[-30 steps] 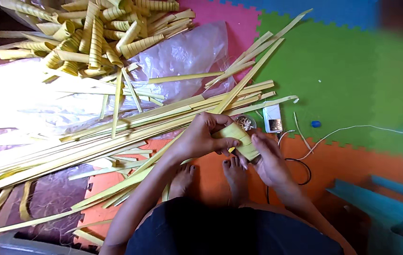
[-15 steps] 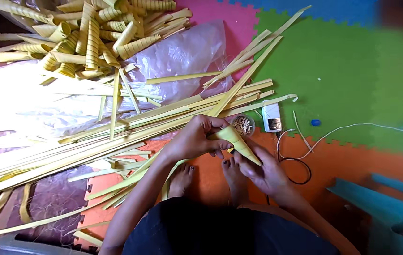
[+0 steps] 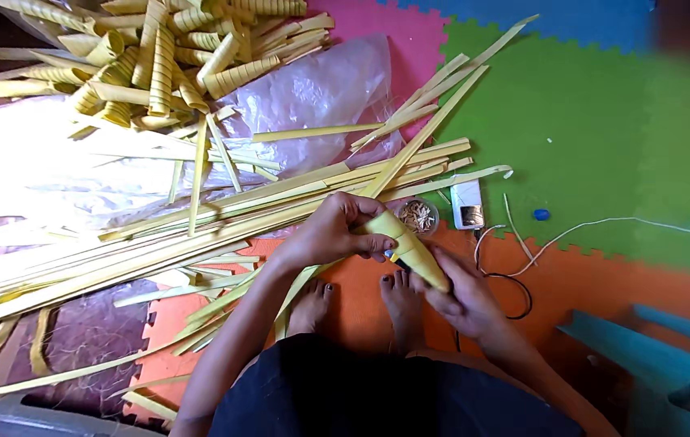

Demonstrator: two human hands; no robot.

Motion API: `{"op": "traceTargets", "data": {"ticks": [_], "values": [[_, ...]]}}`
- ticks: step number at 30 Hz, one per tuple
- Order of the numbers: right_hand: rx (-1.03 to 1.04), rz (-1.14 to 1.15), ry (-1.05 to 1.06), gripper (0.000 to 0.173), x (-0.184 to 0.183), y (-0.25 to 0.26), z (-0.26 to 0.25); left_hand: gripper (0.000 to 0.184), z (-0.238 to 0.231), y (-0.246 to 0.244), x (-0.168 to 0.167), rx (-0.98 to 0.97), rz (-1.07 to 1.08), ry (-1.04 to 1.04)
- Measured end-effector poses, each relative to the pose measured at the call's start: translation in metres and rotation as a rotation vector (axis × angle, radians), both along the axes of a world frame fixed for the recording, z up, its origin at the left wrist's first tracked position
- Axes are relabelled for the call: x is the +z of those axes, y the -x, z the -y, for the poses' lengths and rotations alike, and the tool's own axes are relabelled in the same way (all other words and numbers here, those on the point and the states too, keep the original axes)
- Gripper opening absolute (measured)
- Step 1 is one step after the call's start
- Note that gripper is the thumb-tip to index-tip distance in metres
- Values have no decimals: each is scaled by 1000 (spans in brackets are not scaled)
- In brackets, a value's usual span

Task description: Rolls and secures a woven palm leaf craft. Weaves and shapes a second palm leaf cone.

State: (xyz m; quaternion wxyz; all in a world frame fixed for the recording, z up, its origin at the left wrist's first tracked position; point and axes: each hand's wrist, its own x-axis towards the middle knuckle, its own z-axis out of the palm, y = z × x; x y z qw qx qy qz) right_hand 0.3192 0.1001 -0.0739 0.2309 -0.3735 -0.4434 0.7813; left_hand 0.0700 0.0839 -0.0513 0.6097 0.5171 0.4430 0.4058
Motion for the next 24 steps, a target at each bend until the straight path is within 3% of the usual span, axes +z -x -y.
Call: {"op": "traceTargets", "data": {"ticks": [1,2,4,5,6,9,10,11,13,14,15,18,19,20,22,23,24], "values": [[7,-26,106,41,2,-1,0,12,-1,2,-2,-9,-23,-10],[11,-9,-27,36,-1,-2,1,11,-1,3,-3,-5,-49,-19],[32,83,-607,38,-18,-7,1,10,-1,5,-4,29,-83,-28],[29,120,-771,41,-23,-8,0,11,-1,5,-3,42,-94,-18],[16,108,-729,39,-24,-8,0,12,-1,5,-2,38,-98,-3],[-6,-50,70,40,-8,-4,0,16,-1,6,0,5,-85,30],[-9,-67,91,39,-9,-6,0,16,1,3,3,26,-91,50],[5,-40,-115,38,-15,-8,1,15,4,-3,8,74,-115,67],[37,118,-767,42,-30,-12,-1,16,3,-2,7,103,-119,55],[23,160,-920,42,-33,-12,-1,17,1,4,2,67,-96,34],[14,144,-848,39,-32,-12,1,17,-1,9,0,32,-75,21],[17,-29,71,39,-8,-9,6,17,0,7,5,31,-73,74],[16,-46,112,39,-7,-9,5,17,3,1,12,81,-105,121],[6,-21,-77,35,-12,-11,7,16,5,-6,19,130,-134,161],[20,100,-695,41,-29,-16,4,18,0,5,8,96,-86,117],[16,130,-820,43,-33,-16,2,19,-2,9,5,82,-75,98],[6,104,-709,40,-33,-16,3,19,-3,9,5,76,-65,103]]}}
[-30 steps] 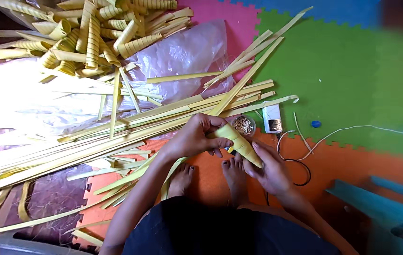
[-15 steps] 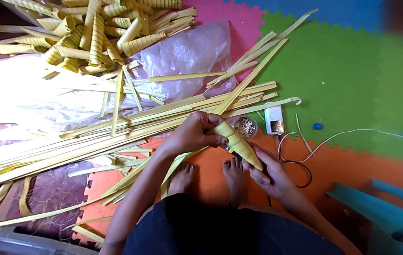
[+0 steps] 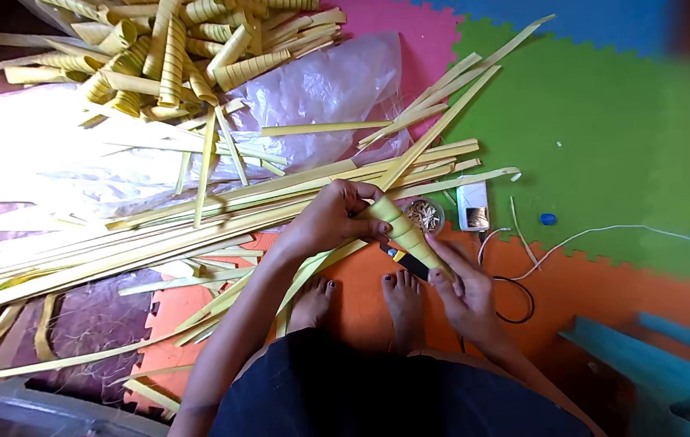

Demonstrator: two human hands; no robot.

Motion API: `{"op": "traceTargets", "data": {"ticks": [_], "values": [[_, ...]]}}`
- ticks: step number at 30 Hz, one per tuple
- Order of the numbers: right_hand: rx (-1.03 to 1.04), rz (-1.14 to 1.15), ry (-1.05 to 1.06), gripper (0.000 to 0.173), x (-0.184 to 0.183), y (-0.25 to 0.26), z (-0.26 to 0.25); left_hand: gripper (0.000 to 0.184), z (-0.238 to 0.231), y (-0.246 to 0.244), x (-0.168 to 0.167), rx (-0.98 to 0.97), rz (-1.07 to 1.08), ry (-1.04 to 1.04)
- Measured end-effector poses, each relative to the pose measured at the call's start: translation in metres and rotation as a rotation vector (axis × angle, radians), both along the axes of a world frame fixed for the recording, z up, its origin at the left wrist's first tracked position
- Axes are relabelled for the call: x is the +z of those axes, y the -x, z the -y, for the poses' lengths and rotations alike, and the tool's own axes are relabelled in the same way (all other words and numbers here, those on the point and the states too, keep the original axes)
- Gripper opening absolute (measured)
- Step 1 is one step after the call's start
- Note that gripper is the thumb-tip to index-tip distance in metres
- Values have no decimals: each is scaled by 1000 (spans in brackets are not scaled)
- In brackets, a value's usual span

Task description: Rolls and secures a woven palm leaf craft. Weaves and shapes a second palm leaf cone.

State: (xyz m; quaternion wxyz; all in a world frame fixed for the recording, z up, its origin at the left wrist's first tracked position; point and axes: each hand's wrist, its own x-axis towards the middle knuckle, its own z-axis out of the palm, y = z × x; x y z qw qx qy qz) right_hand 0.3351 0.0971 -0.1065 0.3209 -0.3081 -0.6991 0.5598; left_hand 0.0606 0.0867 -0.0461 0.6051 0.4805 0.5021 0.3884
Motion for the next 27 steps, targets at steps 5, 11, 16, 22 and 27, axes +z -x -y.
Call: {"op": "traceTargets", "data": {"ticks": [5,11,16,22,27], "values": [[-8,-77,409,35,13,1,1,19,-2,1,3,10,22,50],[6,-130,754,37,21,0,1,20,-4,5,1,-24,78,15],[-14,68,-153,40,1,-6,-1,19,-1,2,7,16,37,4],[-26,-10,147,38,9,-8,3,17,3,-8,19,78,-30,29],[-51,-65,552,39,16,-9,3,19,-2,3,13,17,23,20]]}}
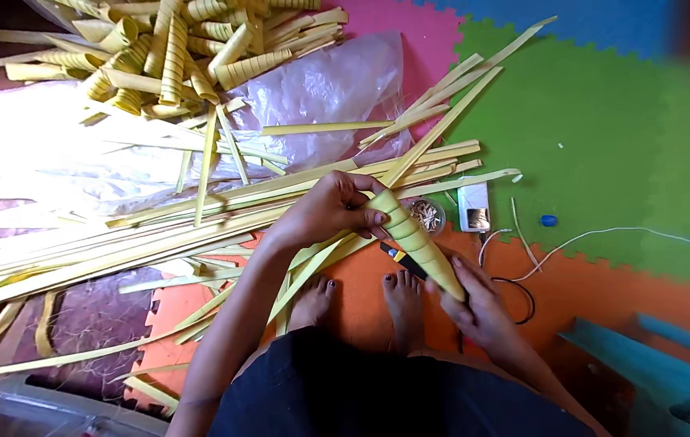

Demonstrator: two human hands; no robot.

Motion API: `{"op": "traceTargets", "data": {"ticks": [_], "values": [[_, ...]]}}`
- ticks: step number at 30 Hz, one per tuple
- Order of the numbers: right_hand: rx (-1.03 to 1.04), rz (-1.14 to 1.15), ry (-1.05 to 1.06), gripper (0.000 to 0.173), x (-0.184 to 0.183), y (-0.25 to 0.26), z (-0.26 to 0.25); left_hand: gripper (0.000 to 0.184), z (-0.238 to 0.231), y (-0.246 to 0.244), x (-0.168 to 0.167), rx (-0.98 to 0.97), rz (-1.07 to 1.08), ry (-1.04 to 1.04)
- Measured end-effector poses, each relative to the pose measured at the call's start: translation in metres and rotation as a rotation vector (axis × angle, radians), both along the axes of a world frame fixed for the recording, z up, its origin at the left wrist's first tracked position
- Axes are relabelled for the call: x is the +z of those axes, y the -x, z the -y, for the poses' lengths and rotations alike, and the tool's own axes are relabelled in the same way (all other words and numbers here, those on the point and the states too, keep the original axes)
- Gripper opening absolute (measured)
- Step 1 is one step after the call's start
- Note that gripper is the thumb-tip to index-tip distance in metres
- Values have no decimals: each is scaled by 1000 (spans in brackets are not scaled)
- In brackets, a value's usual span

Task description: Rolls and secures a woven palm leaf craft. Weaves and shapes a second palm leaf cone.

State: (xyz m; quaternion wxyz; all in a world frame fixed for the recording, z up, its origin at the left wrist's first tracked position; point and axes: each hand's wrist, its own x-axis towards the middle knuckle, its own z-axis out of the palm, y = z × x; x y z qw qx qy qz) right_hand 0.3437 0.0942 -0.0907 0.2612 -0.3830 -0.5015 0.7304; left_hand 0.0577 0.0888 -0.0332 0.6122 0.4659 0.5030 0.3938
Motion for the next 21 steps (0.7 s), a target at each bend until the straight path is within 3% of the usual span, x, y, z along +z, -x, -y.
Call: {"op": "traceTargets", "data": {"ticks": [1,2,4,5,6,8,9,10,12,13,14,15,17,18,19,21], "values": [[-1,-34,118,40,3,0,0,18,4,-8,8,18,-35,9],[8,-15,-11,38,0,-1,1,15,12,-27,24,104,-129,57],[50,113,-562,41,-12,-7,1,13,18,-47,42,225,-241,112],[56,151,-681,42,-15,-8,0,13,19,-49,44,233,-248,118],[53,128,-584,40,-14,-8,0,13,19,-48,43,223,-234,115],[37,0,10,39,-1,-6,0,14,18,-45,43,183,-208,120],[27,-48,158,40,3,-6,0,15,18,-44,42,164,-208,119],[18,-31,45,38,1,-6,1,17,18,-43,41,160,-217,106],[36,120,-592,39,-13,-10,0,18,18,-44,42,190,-246,95],[43,185,-805,41,-18,-11,-2,18,18,-45,45,211,-263,101],[45,182,-808,39,-20,-11,-1,18,17,-46,47,228,-269,111],[46,114,-592,38,-17,-11,1,17,17,-45,46,231,-253,110],[25,-48,106,36,-3,-9,4,16,12,-24,27,126,-144,35],[21,-103,273,36,0,-10,4,16,4,-4,6,21,-57,-48],[6,-97,207,36,-1,-9,6,16,-1,7,-7,-43,-18,-104],[13,49,-412,37,-14,-11,6,15,-1,6,-6,-8,-53,-87]]}}
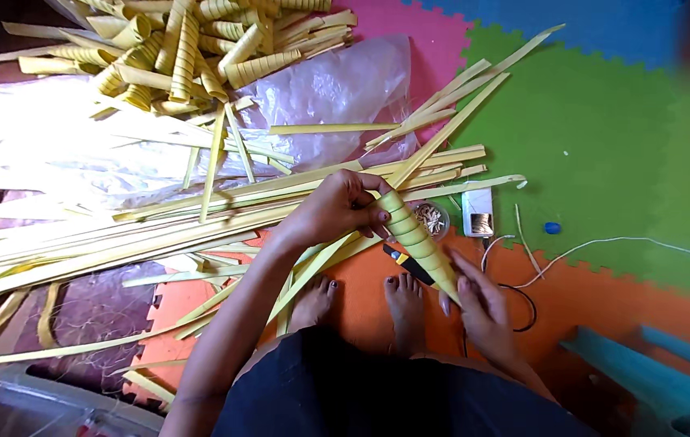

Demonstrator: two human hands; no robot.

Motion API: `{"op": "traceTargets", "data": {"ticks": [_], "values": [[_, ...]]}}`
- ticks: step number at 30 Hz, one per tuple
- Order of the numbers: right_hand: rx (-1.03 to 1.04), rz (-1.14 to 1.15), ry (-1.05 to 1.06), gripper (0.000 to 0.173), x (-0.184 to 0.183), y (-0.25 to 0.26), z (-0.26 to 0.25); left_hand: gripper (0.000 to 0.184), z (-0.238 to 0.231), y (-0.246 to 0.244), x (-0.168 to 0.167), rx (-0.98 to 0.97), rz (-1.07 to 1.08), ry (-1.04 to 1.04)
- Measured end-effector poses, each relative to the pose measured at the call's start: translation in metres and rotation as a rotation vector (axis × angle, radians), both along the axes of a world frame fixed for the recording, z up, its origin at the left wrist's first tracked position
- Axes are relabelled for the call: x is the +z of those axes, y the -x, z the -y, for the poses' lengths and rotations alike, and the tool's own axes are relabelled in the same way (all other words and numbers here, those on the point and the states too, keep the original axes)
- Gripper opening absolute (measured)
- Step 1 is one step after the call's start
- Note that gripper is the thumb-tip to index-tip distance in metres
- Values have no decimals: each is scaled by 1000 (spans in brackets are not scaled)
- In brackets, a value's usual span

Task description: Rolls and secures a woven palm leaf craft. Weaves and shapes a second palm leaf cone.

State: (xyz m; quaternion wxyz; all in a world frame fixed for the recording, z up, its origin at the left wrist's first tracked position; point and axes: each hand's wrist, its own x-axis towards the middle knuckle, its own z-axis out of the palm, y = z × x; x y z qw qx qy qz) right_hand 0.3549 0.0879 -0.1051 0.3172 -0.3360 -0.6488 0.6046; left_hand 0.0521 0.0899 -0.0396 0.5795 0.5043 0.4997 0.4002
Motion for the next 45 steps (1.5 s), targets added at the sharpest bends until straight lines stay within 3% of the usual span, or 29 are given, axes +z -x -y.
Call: {"op": "traceTargets", "data": {"ticks": [1,2,3,5,6,7,8,9,10,11,12,14,16,17,18,19,20,22,24,26,30,32,37,39,42,45], "values": [[14,90,-253,42,-7,-3,-3,16,4,-9,10,68,-58,60],[12,110,-304,42,-10,-4,-2,15,8,-20,20,110,-103,112],[8,61,-124,38,-9,-4,1,17,8,-17,15,84,-83,79],[41,-108,620,30,4,-5,5,20,4,-1,-1,-72,-4,-4],[69,-215,871,30,5,-7,4,22,1,5,-5,-137,1,-20],[57,-224,878,30,4,-7,4,22,2,1,-2,-130,-34,-5],[19,-162,666,30,1,-6,7,20,10,-19,8,6,-106,43],[2,-77,323,33,-7,-7,8,18,19,-48,23,203,-200,120],[25,19,-14,42,-17,-9,6,18,23,-57,34,273,-246,143],[27,77,-199,46,-23,-10,4,19,24,-56,39,264,-234,150],[6,61,-156,41,-24,-10,6,20,23,-48,37,210,-180,132],[41,-53,447,28,-9,-9,8,21,9,-11,8,-23,-2,26],[183,-240,1071,30,-2,-16,2,22,2,6,-8,-157,77,-9],[198,-283,1186,30,-1,-17,1,22,1,8,-9,-167,83,-9],[171,-257,1121,31,2,-15,2,22,1,8,-10,-159,84,-10],[110,-189,899,31,3,-10,5,23,2,9,-10,-145,83,-15],[56,-118,573,27,0,-6,9,24,3,9,-9,-119,70,-27],[35,61,-81,46,-15,-6,5,20,11,-9,8,33,-27,-13],[30,146,-286,51,-20,-5,3,9,19,-48,42,285,-221,43],[89,118,-181,47,-17,-3,6,7,19,-62,49,407,-295,12],[213,-35,245,44,3,4,11,12,21,-50,36,421,-48,-194],[265,-80,407,43,13,8,11,12,23,-45,36,405,-60,-215],[248,-25,332,38,6,14,7,8,33,-31,42,200,-195,-18],[217,-26,373,37,4,17,6,16,36,-29,38,172,-162,17],[231,-72,673,36,10,15,4,14,33,-35,45,244,-133,23],[305,-191,971,35,11,6,-3,18,30,-42,44,322,-149,-121]]}}
